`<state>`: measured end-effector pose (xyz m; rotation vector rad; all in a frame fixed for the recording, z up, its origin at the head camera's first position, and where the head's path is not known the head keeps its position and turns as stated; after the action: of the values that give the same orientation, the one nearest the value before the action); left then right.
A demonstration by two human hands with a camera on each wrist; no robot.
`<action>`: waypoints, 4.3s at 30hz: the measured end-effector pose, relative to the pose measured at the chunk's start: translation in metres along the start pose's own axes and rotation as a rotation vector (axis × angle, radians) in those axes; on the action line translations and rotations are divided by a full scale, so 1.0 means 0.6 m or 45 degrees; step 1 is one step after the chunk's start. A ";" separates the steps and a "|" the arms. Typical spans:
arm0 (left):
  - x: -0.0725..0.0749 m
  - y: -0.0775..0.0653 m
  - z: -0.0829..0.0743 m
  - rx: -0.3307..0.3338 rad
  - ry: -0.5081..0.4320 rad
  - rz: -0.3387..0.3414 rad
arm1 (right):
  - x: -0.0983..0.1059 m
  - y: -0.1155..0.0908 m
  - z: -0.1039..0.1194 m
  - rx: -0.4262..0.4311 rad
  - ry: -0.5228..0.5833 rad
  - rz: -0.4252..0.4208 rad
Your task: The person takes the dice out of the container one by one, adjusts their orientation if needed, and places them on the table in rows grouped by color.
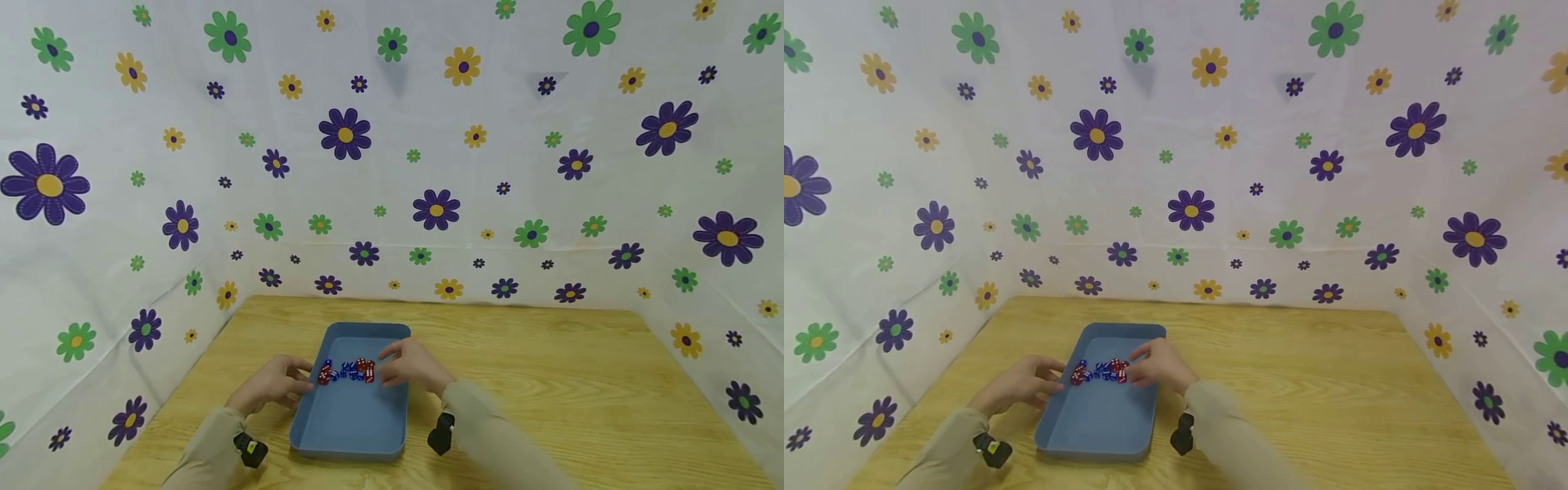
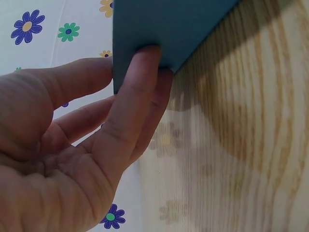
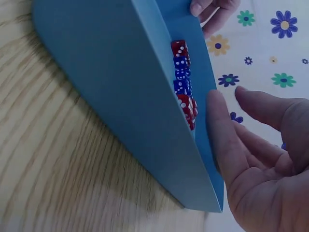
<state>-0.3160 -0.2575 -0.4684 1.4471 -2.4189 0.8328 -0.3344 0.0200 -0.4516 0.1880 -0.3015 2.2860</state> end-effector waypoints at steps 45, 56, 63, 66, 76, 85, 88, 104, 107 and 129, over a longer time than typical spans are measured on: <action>-0.003 0.003 0.000 0.010 -0.012 0.017 | -0.039 0.049 -0.012 -0.169 -0.074 -0.053; -0.004 0.005 0.007 0.027 -0.011 -0.015 | -0.015 0.038 -0.012 -0.003 0.019 -0.036; -0.006 0.005 0.002 0.046 -0.002 -0.059 | 0.015 0.019 -0.008 -0.008 0.075 -0.058; -0.007 0.006 0.000 0.056 -0.002 -0.063 | 0.030 0.009 -0.009 -0.011 0.097 -0.090; -0.004 0.001 0.000 0.094 -0.011 -0.023 | 0.062 -0.019 -0.019 -0.013 0.093 -0.103; -0.007 -0.001 -0.002 0.066 -0.049 -0.017 | 0.097 -0.042 -0.043 -0.058 0.030 -0.154; -0.007 -0.001 -0.004 0.064 -0.032 -0.018 | 0.107 -0.048 -0.055 -0.076 0.009 -0.138; -0.007 0.001 -0.006 0.059 -0.017 -0.012 | 0.117 -0.058 -0.083 -0.233 -0.184 -0.209; -0.007 0.003 -0.005 0.063 -0.015 -0.019 | 0.119 -0.055 -0.089 -0.240 -0.167 -0.203; -0.005 0.001 0.000 0.067 -0.030 -0.018 | 0.125 -0.024 -0.100 -0.243 -0.107 -0.212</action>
<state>-0.3150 -0.2552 -0.4701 1.4995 -2.4178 0.8880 -0.3761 0.0991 -0.4894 0.2035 -0.5257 2.0744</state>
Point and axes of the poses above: each hand's wrist, its own y-axis towards the middle knuckle, its own x-axis out of the back of the hand, z = x × y, the point moved 3 cm from there along y, towards the middle knuckle, and after that the axes turned 13 degrees about z, right-handed, at the moved point
